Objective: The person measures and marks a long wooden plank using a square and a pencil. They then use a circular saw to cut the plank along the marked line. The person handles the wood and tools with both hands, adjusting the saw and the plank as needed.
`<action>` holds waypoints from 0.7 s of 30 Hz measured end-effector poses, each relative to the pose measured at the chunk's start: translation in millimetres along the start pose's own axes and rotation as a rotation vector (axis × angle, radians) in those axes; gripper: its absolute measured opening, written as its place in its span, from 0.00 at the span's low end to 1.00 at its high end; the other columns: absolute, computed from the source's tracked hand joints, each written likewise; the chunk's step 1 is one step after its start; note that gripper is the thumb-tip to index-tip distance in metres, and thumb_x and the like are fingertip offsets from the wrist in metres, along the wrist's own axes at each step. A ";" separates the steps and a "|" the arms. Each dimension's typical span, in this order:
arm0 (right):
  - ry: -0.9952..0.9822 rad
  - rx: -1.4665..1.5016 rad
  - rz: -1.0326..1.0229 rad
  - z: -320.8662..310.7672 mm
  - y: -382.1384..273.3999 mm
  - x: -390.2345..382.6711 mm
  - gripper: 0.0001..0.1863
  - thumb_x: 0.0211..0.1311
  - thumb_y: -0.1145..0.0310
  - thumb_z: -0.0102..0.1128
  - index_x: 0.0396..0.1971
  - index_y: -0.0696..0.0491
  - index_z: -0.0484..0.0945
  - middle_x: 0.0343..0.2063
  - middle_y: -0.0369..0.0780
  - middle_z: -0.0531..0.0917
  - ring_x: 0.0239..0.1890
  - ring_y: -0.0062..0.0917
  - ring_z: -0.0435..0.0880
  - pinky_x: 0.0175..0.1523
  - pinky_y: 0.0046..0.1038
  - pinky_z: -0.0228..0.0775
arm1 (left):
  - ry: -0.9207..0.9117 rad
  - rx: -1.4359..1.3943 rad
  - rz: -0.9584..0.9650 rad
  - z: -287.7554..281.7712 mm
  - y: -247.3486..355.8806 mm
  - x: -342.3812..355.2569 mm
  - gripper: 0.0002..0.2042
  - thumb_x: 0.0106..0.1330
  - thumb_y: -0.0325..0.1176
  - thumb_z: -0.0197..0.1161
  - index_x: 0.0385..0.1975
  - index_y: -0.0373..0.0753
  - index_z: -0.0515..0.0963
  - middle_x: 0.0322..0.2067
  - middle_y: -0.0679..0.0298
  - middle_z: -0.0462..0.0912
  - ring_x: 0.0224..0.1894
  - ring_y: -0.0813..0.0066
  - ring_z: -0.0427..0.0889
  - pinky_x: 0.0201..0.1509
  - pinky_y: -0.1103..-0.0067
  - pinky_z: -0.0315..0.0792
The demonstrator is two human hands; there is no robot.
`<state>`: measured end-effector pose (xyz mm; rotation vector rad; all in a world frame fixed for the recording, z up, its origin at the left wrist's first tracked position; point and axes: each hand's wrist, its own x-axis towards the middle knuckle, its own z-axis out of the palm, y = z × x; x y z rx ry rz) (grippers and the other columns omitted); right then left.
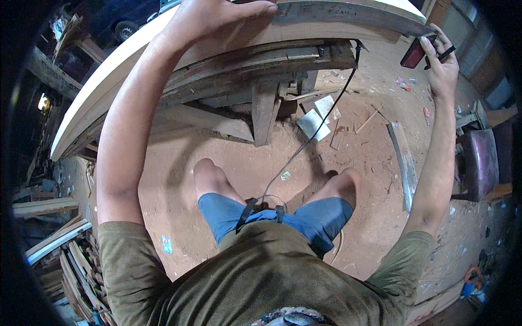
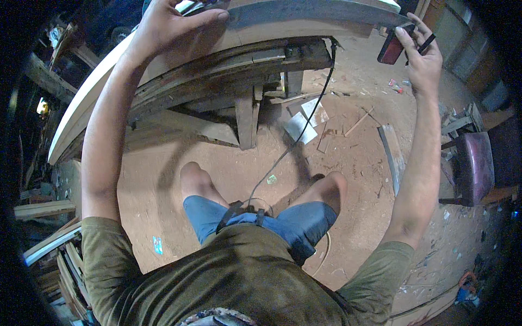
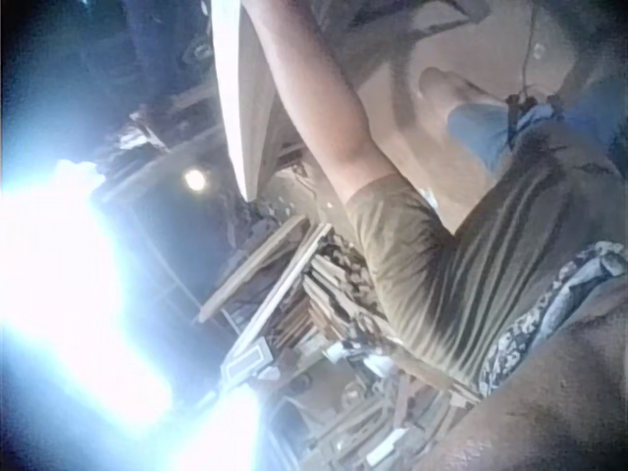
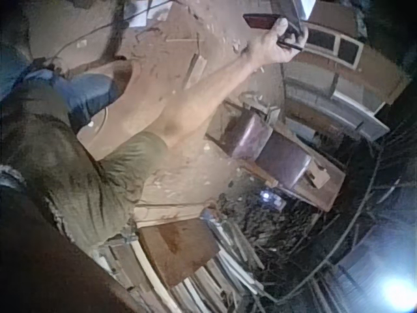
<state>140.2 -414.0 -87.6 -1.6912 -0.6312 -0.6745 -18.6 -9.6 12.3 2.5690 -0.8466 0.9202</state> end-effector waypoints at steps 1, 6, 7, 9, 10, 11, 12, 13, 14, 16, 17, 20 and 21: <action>0.004 -0.012 -0.002 -3.1 -1.9 0.3 0.27 0.66 0.68 0.69 0.63 0.55 0.74 0.47 0.39 0.87 0.49 0.18 0.83 0.55 0.21 0.74 | 0.003 -0.002 0.005 0.8 0.1 1.4 0.12 0.56 0.36 0.75 0.38 0.39 0.86 0.36 0.60 0.86 0.42 0.65 0.85 0.48 0.73 0.76; 0.006 0.043 -0.015 -4.6 -1.7 2.5 0.27 0.66 0.67 0.69 0.63 0.55 0.74 0.47 0.40 0.87 0.49 0.18 0.83 0.55 0.20 0.73 | 0.009 0.020 0.003 1.5 -0.2 2.0 0.13 0.56 0.37 0.75 0.38 0.39 0.86 0.36 0.60 0.85 0.42 0.65 0.85 0.47 0.72 0.76; 0.007 0.044 -0.009 -4.0 -0.6 2.6 0.27 0.66 0.67 0.69 0.63 0.55 0.74 0.47 0.40 0.87 0.50 0.18 0.83 0.55 0.20 0.73 | 0.007 0.019 -0.001 1.6 -0.3 1.4 0.13 0.56 0.37 0.75 0.38 0.39 0.86 0.36 0.60 0.85 0.42 0.65 0.85 0.47 0.72 0.76; 0.011 0.043 -0.003 -3.0 0.8 3.0 0.27 0.66 0.66 0.70 0.63 0.55 0.74 0.47 0.40 0.87 0.50 0.18 0.83 0.56 0.21 0.72 | 0.005 0.015 -0.006 1.9 -0.1 0.7 0.13 0.56 0.37 0.75 0.38 0.39 0.86 0.36 0.60 0.85 0.42 0.65 0.85 0.47 0.72 0.76; 0.014 0.037 -0.003 -3.1 0.5 3.1 0.27 0.66 0.66 0.70 0.63 0.55 0.74 0.47 0.39 0.87 0.50 0.18 0.83 0.56 0.21 0.72 | 0.004 0.027 -0.005 1.8 -0.1 0.7 0.13 0.56 0.37 0.75 0.38 0.39 0.86 0.37 0.60 0.85 0.42 0.65 0.85 0.47 0.72 0.76; 0.017 0.030 -0.002 -3.5 0.1 3.1 0.27 0.66 0.66 0.70 0.63 0.55 0.75 0.47 0.39 0.87 0.50 0.18 0.83 0.56 0.21 0.72 | 0.003 0.038 -0.004 1.8 0.0 0.9 0.13 0.57 0.37 0.75 0.38 0.39 0.86 0.37 0.60 0.85 0.42 0.65 0.85 0.47 0.72 0.76; 0.019 0.019 -0.001 -4.4 -0.8 2.7 0.27 0.66 0.66 0.70 0.63 0.55 0.75 0.47 0.39 0.87 0.50 0.19 0.83 0.57 0.22 0.72 | 0.002 0.049 -0.002 1.8 0.3 1.2 0.13 0.57 0.37 0.75 0.38 0.40 0.86 0.37 0.60 0.85 0.42 0.65 0.85 0.46 0.72 0.76; 0.018 0.014 0.000 -4.6 0.2 3.1 0.27 0.66 0.66 0.70 0.62 0.55 0.75 0.47 0.39 0.87 0.50 0.19 0.83 0.57 0.22 0.71 | -0.003 0.041 -0.027 1.8 1.4 1.1 0.12 0.57 0.37 0.75 0.38 0.40 0.86 0.37 0.60 0.85 0.41 0.65 0.85 0.46 0.71 0.76; 0.017 0.010 0.001 -4.4 1.3 3.3 0.27 0.66 0.66 0.70 0.62 0.55 0.75 0.46 0.39 0.87 0.50 0.19 0.83 0.58 0.22 0.71 | -0.008 0.032 -0.051 1.9 3.1 1.0 0.12 0.57 0.37 0.75 0.38 0.40 0.86 0.37 0.60 0.85 0.41 0.65 0.84 0.46 0.71 0.76; 0.011 0.007 -0.002 -4.9 2.9 4.9 0.26 0.66 0.65 0.70 0.62 0.55 0.75 0.46 0.39 0.87 0.50 0.19 0.82 0.58 0.22 0.71 | -0.002 0.035 -0.047 2.1 1.1 -0.1 0.12 0.57 0.37 0.75 0.38 0.40 0.86 0.37 0.60 0.85 0.41 0.65 0.84 0.46 0.71 0.76; 0.009 0.006 -0.005 -4.7 2.9 5.5 0.26 0.66 0.65 0.70 0.62 0.55 0.75 0.46 0.39 0.87 0.50 0.19 0.82 0.58 0.22 0.71 | 0.008 0.047 -0.020 2.9 -3.4 0.1 0.12 0.57 0.37 0.75 0.38 0.40 0.86 0.37 0.60 0.85 0.41 0.65 0.84 0.45 0.71 0.76; 0.007 0.001 -0.009 -3.5 1.9 5.4 0.27 0.66 0.64 0.69 0.62 0.55 0.75 0.47 0.40 0.87 0.51 0.20 0.82 0.60 0.23 0.71 | 0.000 0.035 -0.050 1.7 0.1 -0.1 0.12 0.57 0.38 0.75 0.38 0.40 0.86 0.37 0.60 0.85 0.41 0.66 0.85 0.45 0.72 0.77; 0.006 0.009 -0.007 -2.1 0.9 4.1 0.27 0.66 0.64 0.69 0.62 0.55 0.75 0.48 0.40 0.87 0.51 0.20 0.82 0.60 0.23 0.71 | -0.009 0.024 -0.078 1.3 2.3 0.0 0.12 0.57 0.38 0.75 0.38 0.40 0.86 0.37 0.60 0.85 0.41 0.66 0.85 0.45 0.72 0.77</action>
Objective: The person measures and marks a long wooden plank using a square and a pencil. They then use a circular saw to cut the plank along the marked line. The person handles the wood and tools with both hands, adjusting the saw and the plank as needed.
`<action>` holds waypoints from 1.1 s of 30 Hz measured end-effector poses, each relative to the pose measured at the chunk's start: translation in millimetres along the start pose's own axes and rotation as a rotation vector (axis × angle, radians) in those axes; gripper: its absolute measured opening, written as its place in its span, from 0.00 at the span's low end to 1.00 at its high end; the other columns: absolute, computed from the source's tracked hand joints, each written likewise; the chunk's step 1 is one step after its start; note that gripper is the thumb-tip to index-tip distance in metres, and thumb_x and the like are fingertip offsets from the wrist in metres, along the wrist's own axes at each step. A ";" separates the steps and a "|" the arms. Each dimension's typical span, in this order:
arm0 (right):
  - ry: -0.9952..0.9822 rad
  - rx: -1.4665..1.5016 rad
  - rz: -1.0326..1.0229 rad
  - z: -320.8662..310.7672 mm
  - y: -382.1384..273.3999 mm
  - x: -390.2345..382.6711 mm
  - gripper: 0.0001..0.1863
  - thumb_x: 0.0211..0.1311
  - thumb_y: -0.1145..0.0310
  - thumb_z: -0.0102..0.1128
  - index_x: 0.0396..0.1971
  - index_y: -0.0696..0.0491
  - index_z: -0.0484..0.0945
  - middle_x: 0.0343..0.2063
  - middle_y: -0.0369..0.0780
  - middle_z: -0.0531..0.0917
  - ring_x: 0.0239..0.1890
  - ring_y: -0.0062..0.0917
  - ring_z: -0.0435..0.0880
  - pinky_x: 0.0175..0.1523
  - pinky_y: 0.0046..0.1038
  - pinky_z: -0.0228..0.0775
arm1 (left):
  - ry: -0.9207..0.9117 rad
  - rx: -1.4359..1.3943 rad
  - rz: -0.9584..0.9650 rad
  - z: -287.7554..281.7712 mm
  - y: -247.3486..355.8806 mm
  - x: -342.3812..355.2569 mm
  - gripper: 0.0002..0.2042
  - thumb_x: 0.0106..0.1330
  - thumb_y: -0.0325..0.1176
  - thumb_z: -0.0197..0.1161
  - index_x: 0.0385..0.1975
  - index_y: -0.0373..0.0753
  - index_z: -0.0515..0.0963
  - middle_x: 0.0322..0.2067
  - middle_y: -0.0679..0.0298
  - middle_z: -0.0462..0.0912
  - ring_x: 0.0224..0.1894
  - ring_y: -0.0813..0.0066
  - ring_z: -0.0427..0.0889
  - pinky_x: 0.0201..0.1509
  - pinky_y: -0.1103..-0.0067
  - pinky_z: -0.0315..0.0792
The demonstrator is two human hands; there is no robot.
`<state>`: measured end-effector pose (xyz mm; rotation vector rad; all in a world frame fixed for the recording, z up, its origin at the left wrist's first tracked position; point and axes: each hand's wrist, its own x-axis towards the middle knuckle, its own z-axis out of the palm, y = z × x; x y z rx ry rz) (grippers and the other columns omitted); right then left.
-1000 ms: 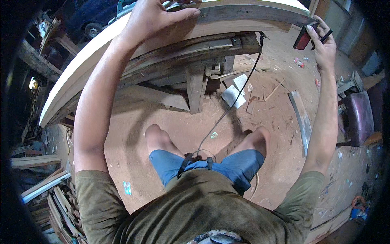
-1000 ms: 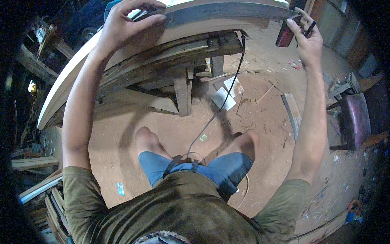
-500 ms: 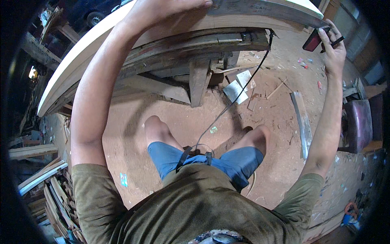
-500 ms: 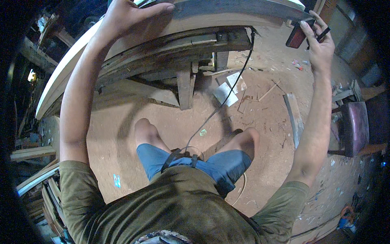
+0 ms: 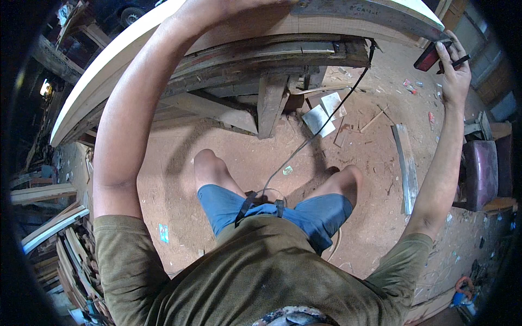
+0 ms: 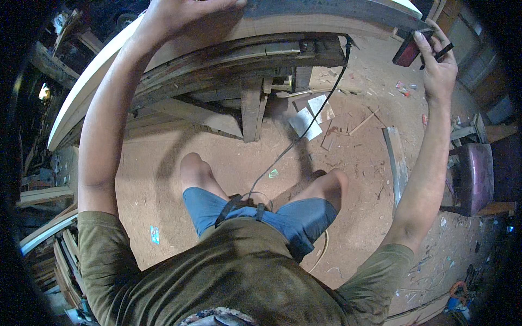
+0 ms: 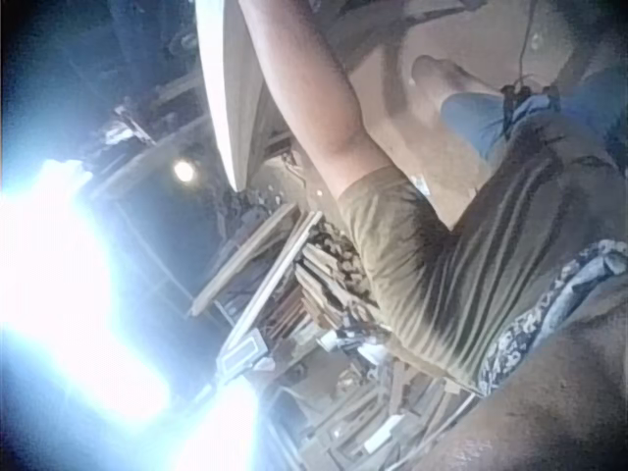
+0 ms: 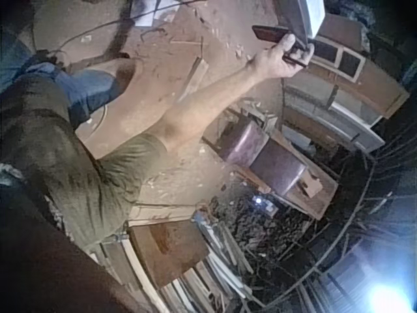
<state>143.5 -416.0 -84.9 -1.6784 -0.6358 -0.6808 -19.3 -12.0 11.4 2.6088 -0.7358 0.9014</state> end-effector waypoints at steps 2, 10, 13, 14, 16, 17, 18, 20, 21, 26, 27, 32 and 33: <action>-0.002 -0.003 -0.002 -0.6 -1.9 -0.4 0.27 0.66 0.64 0.69 0.63 0.55 0.75 0.48 0.41 0.87 0.52 0.20 0.82 0.60 0.24 0.71 | 0.006 0.000 0.014 0.9 -1.1 0.9 0.12 0.57 0.37 0.75 0.38 0.40 0.86 0.37 0.61 0.85 0.41 0.66 0.85 0.45 0.72 0.77; -0.002 0.003 0.002 -0.9 -1.0 -0.5 0.27 0.66 0.65 0.70 0.63 0.55 0.75 0.48 0.41 0.87 0.52 0.20 0.82 0.60 0.23 0.71 | -0.010 -0.039 -0.001 -0.4 0.6 1.0 0.12 0.57 0.37 0.74 0.38 0.40 0.87 0.37 0.61 0.85 0.40 0.68 0.85 0.45 0.73 0.77; 0.004 0.003 0.019 -3.6 0.7 0.6 0.26 0.65 0.66 0.70 0.62 0.55 0.75 0.48 0.40 0.86 0.51 0.20 0.83 0.58 0.22 0.71 | -0.013 -0.032 0.021 0.8 -2.9 1.4 0.12 0.58 0.38 0.74 0.39 0.40 0.86 0.37 0.61 0.85 0.41 0.68 0.85 0.45 0.73 0.77; 0.007 0.000 0.029 -3.8 -0.1 -0.2 0.26 0.65 0.66 0.70 0.62 0.55 0.76 0.49 0.39 0.86 0.50 0.19 0.83 0.57 0.21 0.71 | -0.014 -0.019 0.030 1.1 -4.2 1.5 0.13 0.58 0.38 0.74 0.39 0.40 0.86 0.38 0.61 0.85 0.41 0.68 0.85 0.46 0.73 0.77; -0.004 -0.023 0.074 -9.1 -5.9 -9.2 0.26 0.65 0.65 0.70 0.61 0.54 0.76 0.48 0.38 0.86 0.47 0.19 0.83 0.53 0.21 0.72 | -0.005 -0.007 0.066 0.5 -7.6 -1.1 0.13 0.59 0.39 0.74 0.40 0.40 0.86 0.38 0.60 0.85 0.42 0.69 0.84 0.46 0.73 0.77; -0.022 -0.040 0.101 -13.4 -9.5 -12.9 0.26 0.65 0.64 0.70 0.61 0.53 0.76 0.48 0.38 0.86 0.46 0.19 0.82 0.51 0.21 0.72 | 0.009 -0.005 0.097 -0.8 -9.5 -3.1 0.14 0.59 0.39 0.74 0.41 0.39 0.86 0.39 0.60 0.85 0.42 0.69 0.84 0.46 0.73 0.77; -0.066 -0.073 0.148 -25.4 -9.4 -19.7 0.26 0.65 0.62 0.70 0.61 0.53 0.76 0.47 0.37 0.85 0.45 0.19 0.82 0.48 0.21 0.73 | 0.024 -0.004 0.130 -4.1 -10.2 -3.2 0.15 0.60 0.40 0.74 0.41 0.39 0.86 0.39 0.60 0.85 0.43 0.69 0.84 0.47 0.73 0.77; -0.102 0.011 0.220 -41.1 -23.1 -42.2 0.25 0.63 0.61 0.70 0.58 0.53 0.78 0.43 0.34 0.84 0.44 0.19 0.81 0.48 0.23 0.73 | 0.154 -0.088 0.107 -1.0 10.6 -5.4 0.12 0.62 0.39 0.74 0.38 0.38 0.86 0.33 0.62 0.86 0.35 0.74 0.85 0.41 0.76 0.77; -0.171 -0.027 0.141 -55.3 -12.4 -51.8 0.23 0.62 0.63 0.70 0.55 0.54 0.80 0.41 0.33 0.83 0.42 0.19 0.80 0.50 0.23 0.72 | 0.219 -0.047 0.112 6.7 15.1 -11.1 0.10 0.62 0.37 0.73 0.36 0.38 0.86 0.32 0.63 0.86 0.35 0.74 0.85 0.42 0.77 0.77; -0.298 0.014 0.460 -3.2 -76.9 -130.8 0.14 0.57 0.69 0.73 0.42 0.53 0.82 0.29 0.29 0.80 0.31 0.13 0.76 0.38 0.20 0.70 | -0.071 -0.485 -0.044 61.6 96.8 -71.9 0.10 0.63 0.40 0.73 0.32 0.39 0.86 0.28 0.62 0.87 0.33 0.69 0.87 0.41 0.74 0.79; -0.274 0.044 0.505 22.9 -88.2 -147.5 0.13 0.58 0.71 0.72 0.43 0.53 0.81 0.29 0.29 0.79 0.30 0.12 0.75 0.36 0.19 0.69 | -0.280 -0.601 -0.138 77.9 111.6 -89.3 0.20 0.64 0.51 0.69 0.37 0.36 0.86 0.33 0.57 0.87 0.37 0.63 0.88 0.44 0.68 0.80; -0.405 0.142 0.523 90.2 -117.9 -199.8 0.10 0.66 0.75 0.64 0.45 0.56 0.76 0.29 0.31 0.78 0.29 0.10 0.73 0.32 0.17 0.66 | -0.581 -1.043 -0.525 151.4 143.5 -149.4 0.32 0.67 0.54 0.66 0.53 0.27 0.69 0.45 0.53 0.80 0.44 0.67 0.82 0.49 0.71 0.79; -0.407 0.213 0.575 90.6 -120.5 -201.8 0.11 0.67 0.74 0.64 0.47 0.56 0.76 0.29 0.31 0.80 0.29 0.10 0.74 0.32 0.17 0.66 | -0.559 -1.136 -0.582 161.5 140.6 -159.2 0.28 0.68 0.51 0.66 0.52 0.29 0.70 0.43 0.57 0.79 0.42 0.72 0.81 0.47 0.74 0.79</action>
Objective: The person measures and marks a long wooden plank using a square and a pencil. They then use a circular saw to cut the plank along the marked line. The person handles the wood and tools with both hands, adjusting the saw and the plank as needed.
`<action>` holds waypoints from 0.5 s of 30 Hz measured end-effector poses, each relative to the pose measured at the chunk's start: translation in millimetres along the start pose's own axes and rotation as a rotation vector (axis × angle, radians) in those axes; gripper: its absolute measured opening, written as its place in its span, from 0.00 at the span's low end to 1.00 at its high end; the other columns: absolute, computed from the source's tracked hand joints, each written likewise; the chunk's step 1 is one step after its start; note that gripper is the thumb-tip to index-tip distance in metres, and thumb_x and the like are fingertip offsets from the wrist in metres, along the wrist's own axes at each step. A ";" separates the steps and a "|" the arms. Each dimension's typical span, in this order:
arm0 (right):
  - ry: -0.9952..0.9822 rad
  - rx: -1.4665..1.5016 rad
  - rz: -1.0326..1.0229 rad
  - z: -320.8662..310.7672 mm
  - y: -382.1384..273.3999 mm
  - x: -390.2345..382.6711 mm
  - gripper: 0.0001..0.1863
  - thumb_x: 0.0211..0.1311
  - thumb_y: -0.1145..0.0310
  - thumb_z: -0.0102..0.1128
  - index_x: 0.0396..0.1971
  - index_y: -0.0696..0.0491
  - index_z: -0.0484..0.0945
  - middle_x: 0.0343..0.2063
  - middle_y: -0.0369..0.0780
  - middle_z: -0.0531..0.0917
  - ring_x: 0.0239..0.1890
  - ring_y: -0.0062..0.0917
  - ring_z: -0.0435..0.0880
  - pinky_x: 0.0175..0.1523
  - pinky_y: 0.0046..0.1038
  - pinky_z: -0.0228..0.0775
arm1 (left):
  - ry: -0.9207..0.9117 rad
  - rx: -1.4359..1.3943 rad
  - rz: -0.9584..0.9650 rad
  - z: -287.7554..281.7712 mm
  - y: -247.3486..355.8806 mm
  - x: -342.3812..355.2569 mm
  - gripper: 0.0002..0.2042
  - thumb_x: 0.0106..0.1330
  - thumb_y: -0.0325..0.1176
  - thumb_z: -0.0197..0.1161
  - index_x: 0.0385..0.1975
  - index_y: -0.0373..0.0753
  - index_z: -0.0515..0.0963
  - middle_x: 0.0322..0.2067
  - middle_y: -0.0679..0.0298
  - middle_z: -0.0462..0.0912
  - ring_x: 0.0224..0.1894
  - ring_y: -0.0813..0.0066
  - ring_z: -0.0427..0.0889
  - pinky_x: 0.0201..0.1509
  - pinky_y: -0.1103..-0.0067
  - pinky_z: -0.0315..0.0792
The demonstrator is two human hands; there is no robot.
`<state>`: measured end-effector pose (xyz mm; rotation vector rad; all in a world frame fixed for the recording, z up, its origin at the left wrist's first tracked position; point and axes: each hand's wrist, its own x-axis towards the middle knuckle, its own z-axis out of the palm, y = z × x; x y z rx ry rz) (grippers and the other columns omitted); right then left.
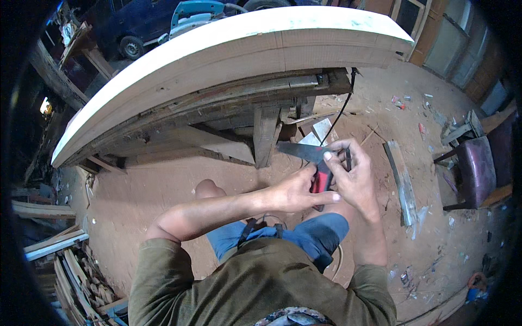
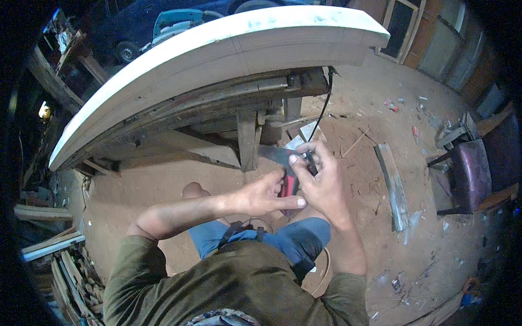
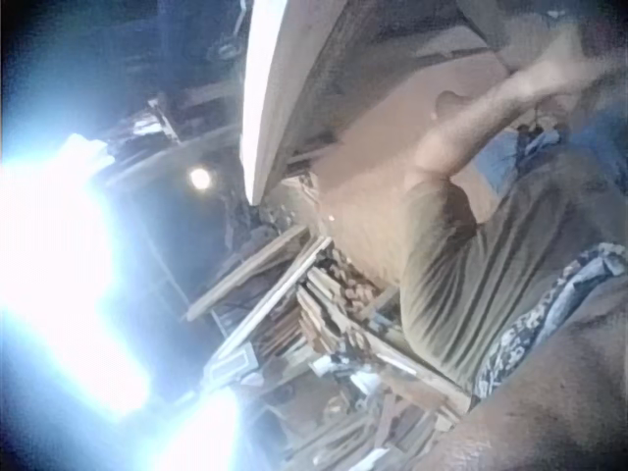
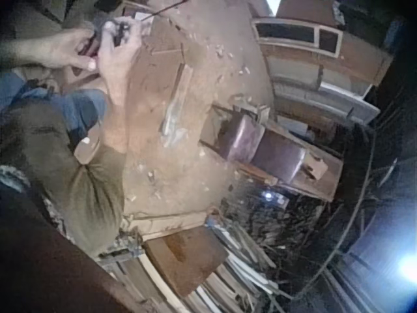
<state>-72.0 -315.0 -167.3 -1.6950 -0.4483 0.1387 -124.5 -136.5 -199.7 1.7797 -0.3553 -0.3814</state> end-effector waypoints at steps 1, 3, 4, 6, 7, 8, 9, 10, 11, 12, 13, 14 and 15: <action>-0.025 0.084 0.035 1.2 -0.1 -1.7 0.12 0.68 0.73 0.63 0.48 0.56 0.77 0.29 0.32 0.81 0.29 0.10 0.75 0.31 0.17 0.67 | 0.015 -0.103 -0.024 -1.7 -6.5 -0.6 0.25 0.69 0.47 0.66 0.51 0.31 0.70 0.42 0.61 0.79 0.40 0.76 0.80 0.44 0.77 0.79; 0.090 0.206 -0.061 2.8 -1.3 -2.4 0.13 0.69 0.71 0.63 0.50 0.57 0.77 0.30 0.34 0.83 0.28 0.10 0.75 0.31 0.17 0.67 | -0.157 0.058 -0.246 -45.3 28.3 -9.4 0.17 0.69 0.36 0.61 0.54 0.37 0.70 0.39 0.68 0.77 0.36 0.82 0.78 0.39 0.83 0.77; 0.135 0.267 -0.108 6.0 -6.3 -3.3 0.13 0.69 0.70 0.63 0.51 0.57 0.77 0.30 0.35 0.83 0.27 0.10 0.75 0.30 0.16 0.67 | -0.106 0.193 -0.213 -64.1 45.6 -21.3 0.19 0.69 0.39 0.58 0.55 0.36 0.71 0.39 0.65 0.77 0.39 0.77 0.78 0.43 0.77 0.77; 0.207 0.255 -0.110 -6.5 -14.8 -10.2 0.14 0.70 0.69 0.62 0.51 0.58 0.77 0.32 0.37 0.85 0.26 0.11 0.75 0.30 0.17 0.68 | -0.141 0.349 -0.203 -99.2 77.2 -27.3 0.24 0.68 0.46 0.54 0.56 0.33 0.72 0.40 0.58 0.78 0.46 0.67 0.77 0.50 0.67 0.75; 0.218 0.265 -0.116 -7.0 -20.3 -12.5 0.14 0.70 0.68 0.62 0.51 0.59 0.78 0.33 0.38 0.86 0.26 0.11 0.75 0.30 0.17 0.68 | 0.013 0.534 0.039 -119.6 68.5 -37.7 0.22 0.68 0.46 0.55 0.50 0.32 0.75 0.35 0.60 0.78 0.41 0.69 0.79 0.44 0.70 0.76; 0.232 0.244 -0.117 -12.8 -17.5 -15.0 0.14 0.71 0.67 0.62 0.49 0.60 0.78 0.34 0.40 0.87 0.25 0.12 0.75 0.30 0.17 0.68 | -0.038 0.510 -0.273 -126.4 125.2 -34.6 0.19 0.69 0.46 0.55 0.44 0.33 0.77 0.30 0.66 0.77 0.33 0.74 0.79 0.36 0.74 0.76; 0.225 0.232 -0.110 -15.2 -15.8 -17.5 0.14 0.71 0.67 0.62 0.49 0.60 0.78 0.34 0.40 0.87 0.25 0.12 0.75 0.30 0.17 0.68 | 0.038 0.388 -0.274 -132.1 142.6 -36.4 0.16 0.71 0.44 0.56 0.41 0.34 0.77 0.26 0.70 0.76 0.26 0.81 0.78 0.30 0.80 0.74; 0.214 0.222 -0.100 -16.9 -10.6 -18.8 0.14 0.71 0.66 0.62 0.49 0.60 0.78 0.34 0.40 0.87 0.26 0.12 0.75 0.30 0.17 0.68 | 0.090 0.380 -0.219 -141.4 157.6 -36.9 0.17 0.73 0.45 0.59 0.40 0.34 0.78 0.25 0.70 0.77 0.24 0.83 0.80 0.29 0.83 0.75; 0.207 0.208 -0.089 -18.0 -5.4 -19.6 0.14 0.71 0.66 0.62 0.48 0.60 0.78 0.34 0.40 0.87 0.26 0.12 0.75 0.30 0.18 0.68 | 0.139 0.378 -0.209 -148.1 176.8 -34.1 0.21 0.72 0.50 0.62 0.38 0.33 0.80 0.24 0.68 0.80 0.24 0.82 0.82 0.28 0.84 0.78; 0.205 0.200 -0.067 -17.7 -2.0 -19.7 0.14 0.71 0.66 0.62 0.48 0.60 0.78 0.34 0.40 0.87 0.26 0.13 0.75 0.31 0.18 0.68 | 0.228 0.462 -0.075 -156.3 185.2 -30.9 0.24 0.71 0.54 0.62 0.37 0.32 0.81 0.24 0.66 0.83 0.24 0.82 0.83 0.27 0.84 0.79; 0.188 0.202 -0.047 -14.6 1.2 -18.5 0.14 0.71 0.65 0.63 0.48 0.60 0.78 0.34 0.40 0.87 0.26 0.13 0.75 0.31 0.18 0.68 | 0.274 0.544 0.107 -172.3 188.2 -28.8 0.22 0.71 0.53 0.64 0.38 0.35 0.81 0.25 0.66 0.84 0.24 0.82 0.83 0.25 0.84 0.77; 0.168 0.204 -0.029 -10.5 2.3 -17.5 0.14 0.70 0.65 0.63 0.47 0.60 0.78 0.34 0.40 0.87 0.26 0.13 0.75 0.31 0.18 0.68 | 0.344 0.716 0.090 -189.5 206.4 -33.5 0.18 0.70 0.51 0.65 0.39 0.39 0.82 0.25 0.69 0.84 0.24 0.84 0.83 0.25 0.85 0.76; 0.155 0.208 -0.028 -6.8 3.3 -16.4 0.14 0.70 0.65 0.63 0.47 0.60 0.79 0.34 0.40 0.86 0.26 0.13 0.75 0.31 0.18 0.68 | 0.485 0.696 0.157 -198.2 213.5 -34.3 0.16 0.67 0.45 0.70 0.43 0.40 0.84 0.30 0.69 0.87 0.31 0.83 0.85 0.34 0.84 0.79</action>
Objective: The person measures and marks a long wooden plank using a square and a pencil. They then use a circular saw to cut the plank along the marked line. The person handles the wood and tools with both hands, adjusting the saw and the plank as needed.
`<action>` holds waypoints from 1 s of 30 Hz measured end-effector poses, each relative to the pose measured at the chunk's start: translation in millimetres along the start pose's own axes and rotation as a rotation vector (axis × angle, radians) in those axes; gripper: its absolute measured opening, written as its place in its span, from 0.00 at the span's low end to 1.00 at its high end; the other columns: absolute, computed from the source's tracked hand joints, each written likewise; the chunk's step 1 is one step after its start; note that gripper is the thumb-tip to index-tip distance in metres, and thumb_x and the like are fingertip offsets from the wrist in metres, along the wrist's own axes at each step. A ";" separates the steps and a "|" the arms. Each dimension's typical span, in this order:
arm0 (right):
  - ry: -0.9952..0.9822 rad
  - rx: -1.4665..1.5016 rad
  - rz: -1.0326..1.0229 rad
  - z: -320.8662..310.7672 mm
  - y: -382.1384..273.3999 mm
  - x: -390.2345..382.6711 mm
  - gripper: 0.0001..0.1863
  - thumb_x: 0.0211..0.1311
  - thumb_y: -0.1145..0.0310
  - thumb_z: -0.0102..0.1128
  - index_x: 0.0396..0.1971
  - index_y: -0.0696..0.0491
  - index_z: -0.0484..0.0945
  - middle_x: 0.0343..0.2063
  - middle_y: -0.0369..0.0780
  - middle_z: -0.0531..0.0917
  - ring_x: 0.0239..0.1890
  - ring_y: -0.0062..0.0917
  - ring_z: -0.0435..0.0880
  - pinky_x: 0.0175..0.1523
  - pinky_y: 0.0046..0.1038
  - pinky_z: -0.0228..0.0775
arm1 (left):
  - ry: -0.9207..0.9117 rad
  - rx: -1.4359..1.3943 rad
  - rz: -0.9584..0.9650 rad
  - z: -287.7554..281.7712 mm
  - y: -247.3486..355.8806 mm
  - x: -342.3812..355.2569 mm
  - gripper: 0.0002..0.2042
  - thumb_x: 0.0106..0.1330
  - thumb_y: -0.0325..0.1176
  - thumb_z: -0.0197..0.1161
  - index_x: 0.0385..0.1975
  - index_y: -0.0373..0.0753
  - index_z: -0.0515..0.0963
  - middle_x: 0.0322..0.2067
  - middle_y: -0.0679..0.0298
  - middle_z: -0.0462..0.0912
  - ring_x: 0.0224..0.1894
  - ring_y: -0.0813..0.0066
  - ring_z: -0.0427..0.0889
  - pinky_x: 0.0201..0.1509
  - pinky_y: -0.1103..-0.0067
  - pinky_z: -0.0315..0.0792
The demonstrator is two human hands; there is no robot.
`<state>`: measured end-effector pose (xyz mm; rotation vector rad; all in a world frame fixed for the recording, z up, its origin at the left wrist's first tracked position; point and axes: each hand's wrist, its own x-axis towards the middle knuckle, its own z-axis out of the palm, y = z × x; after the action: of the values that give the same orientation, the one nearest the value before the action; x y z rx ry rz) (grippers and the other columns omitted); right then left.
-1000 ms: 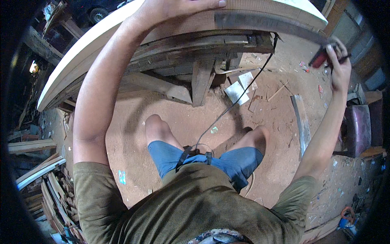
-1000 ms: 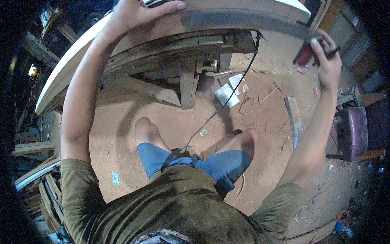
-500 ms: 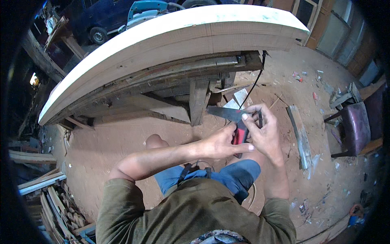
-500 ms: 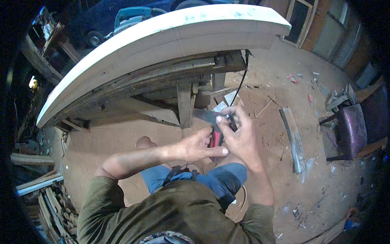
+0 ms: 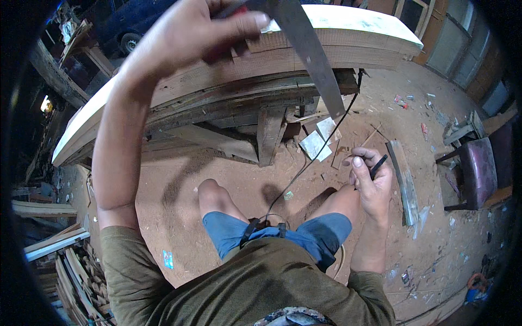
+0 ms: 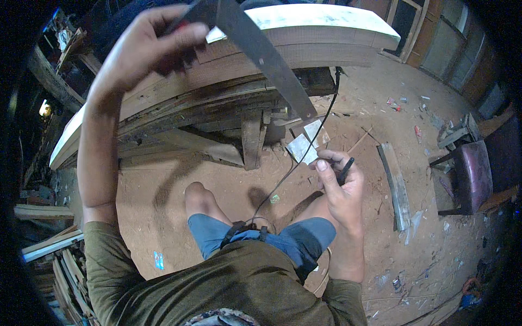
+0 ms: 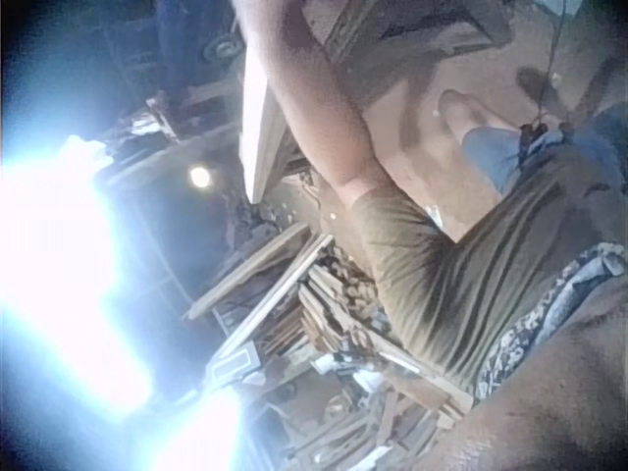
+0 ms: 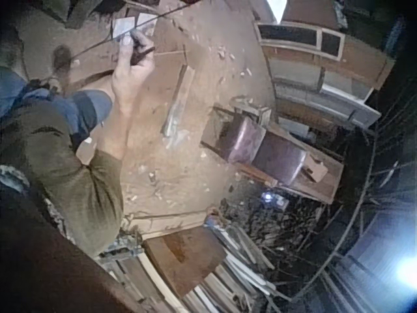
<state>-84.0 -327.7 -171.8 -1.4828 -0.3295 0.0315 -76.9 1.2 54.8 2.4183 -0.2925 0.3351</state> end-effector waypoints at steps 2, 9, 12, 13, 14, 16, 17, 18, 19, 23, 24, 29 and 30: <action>-0.010 -0.009 0.015 3.8 6.5 0.3 0.15 0.70 0.64 0.63 0.47 0.60 0.79 0.33 0.40 0.86 0.26 0.13 0.75 0.31 0.18 0.68 | 0.105 -0.008 -0.251 -12.7 24.4 14.1 0.13 0.63 0.40 0.74 0.37 0.38 0.84 0.28 0.63 0.85 0.27 0.80 0.82 0.30 0.81 0.75; -0.011 0.016 0.084 10.1 18.8 -3.2 0.15 0.70 0.64 0.64 0.47 0.60 0.79 0.32 0.41 0.86 0.26 0.13 0.75 0.31 0.18 0.68 | 0.081 -0.018 0.106 -3.9 -21.8 39.4 0.14 0.62 0.36 0.75 0.40 0.32 0.86 0.31 0.67 0.88 0.32 0.84 0.81 0.37 0.84 0.74; -0.012 0.037 0.084 13.5 21.9 -4.6 0.15 0.70 0.64 0.64 0.46 0.60 0.79 0.31 0.41 0.86 0.25 0.13 0.75 0.31 0.18 0.68 | 0.081 -0.121 0.149 7.0 -25.3 31.3 0.14 0.61 0.32 0.75 0.42 0.31 0.86 0.33 0.66 0.88 0.35 0.84 0.82 0.42 0.83 0.76; -0.015 0.037 0.088 14.7 21.8 -4.8 0.15 0.70 0.64 0.64 0.46 0.60 0.79 0.31 0.41 0.86 0.25 0.13 0.75 0.31 0.18 0.68 | 0.083 -0.087 0.181 8.2 -29.5 30.1 0.14 0.61 0.32 0.75 0.43 0.31 0.86 0.34 0.65 0.88 0.36 0.83 0.82 0.43 0.83 0.77; -0.019 0.037 0.092 15.5 21.8 -5.1 0.14 0.70 0.64 0.64 0.46 0.60 0.79 0.31 0.41 0.86 0.25 0.12 0.75 0.31 0.18 0.68 | 0.086 -0.053 0.212 8.9 -33.6 29.0 0.14 0.60 0.31 0.75 0.43 0.31 0.86 0.35 0.65 0.88 0.37 0.83 0.83 0.43 0.83 0.77; -0.016 0.039 0.095 15.9 23.2 -6.1 0.14 0.70 0.65 0.64 0.46 0.60 0.80 0.31 0.41 0.86 0.25 0.12 0.75 0.31 0.18 0.68 | 0.096 -0.031 0.270 10.1 -35.6 26.6 0.15 0.60 0.31 0.76 0.44 0.30 0.85 0.37 0.64 0.89 0.39 0.82 0.83 0.45 0.82 0.77; -0.016 0.041 0.097 16.3 24.0 -6.3 0.14 0.70 0.65 0.64 0.46 0.60 0.80 0.31 0.41 0.86 0.25 0.12 0.75 0.31 0.18 0.69 | 0.102 -0.042 0.297 10.1 -34.1 23.9 0.16 0.59 0.31 0.76 0.45 0.30 0.85 0.38 0.64 0.89 0.39 0.82 0.84 0.45 0.82 0.78; -0.014 0.042 0.096 17.1 24.7 -6.4 0.14 0.70 0.65 0.64 0.46 0.60 0.80 0.31 0.41 0.86 0.25 0.12 0.75 0.31 0.18 0.69 | 0.109 -0.053 0.323 10.2 -33.8 22.2 0.16 0.59 0.31 0.76 0.45 0.30 0.85 0.39 0.63 0.89 0.40 0.81 0.84 0.46 0.82 0.78; -0.009 0.041 0.095 17.4 25.0 -6.9 0.14 0.70 0.65 0.63 0.46 0.60 0.80 0.31 0.41 0.86 0.25 0.12 0.75 0.31 0.18 0.69 | 0.139 -0.026 0.337 11.8 -35.6 22.7 0.16 0.59 0.31 0.76 0.45 0.31 0.85 0.39 0.63 0.89 0.40 0.80 0.84 0.46 0.82 0.78; -0.010 0.033 0.133 21.9 22.1 -7.5 0.14 0.70 0.64 0.63 0.45 0.60 0.80 0.31 0.40 0.86 0.24 0.12 0.75 0.31 0.18 0.69 | 0.236 0.062 0.353 17.0 -40.9 22.5 0.17 0.57 0.32 0.77 0.44 0.32 0.86 0.39 0.62 0.89 0.40 0.79 0.85 0.47 0.81 0.78; -0.018 0.019 0.119 23.4 23.1 -7.0 0.14 0.71 0.63 0.63 0.46 0.59 0.80 0.31 0.40 0.85 0.24 0.12 0.75 0.29 0.16 0.66 | 0.254 0.079 0.346 17.9 -41.4 22.0 0.17 0.56 0.32 0.78 0.44 0.32 0.86 0.39 0.62 0.89 0.40 0.79 0.85 0.47 0.81 0.78; -0.026 0.010 0.079 29.9 22.9 -2.7 0.15 0.72 0.61 0.60 0.47 0.58 0.79 0.31 0.41 0.85 0.22 0.11 0.74 0.24 0.14 0.61 | 0.275 0.067 0.429 18.5 -49.3 27.0 0.16 0.56 0.32 0.78 0.43 0.34 0.87 0.38 0.62 0.90 0.39 0.80 0.85 0.46 0.82 0.78; -0.026 0.014 0.072 30.3 23.2 -1.6 0.16 0.72 0.60 0.60 0.47 0.58 0.79 0.31 0.41 0.85 0.22 0.11 0.74 0.24 0.14 0.61 | 0.273 0.065 0.424 19.4 -46.3 26.3 0.16 0.56 0.32 0.78 0.43 0.34 0.87 0.38 0.62 0.90 0.39 0.80 0.85 0.46 0.82 0.78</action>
<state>-88.5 -296.4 -193.3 -1.4811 -0.2966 0.1102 -35.4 20.1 21.2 2.3215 -0.6793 0.8661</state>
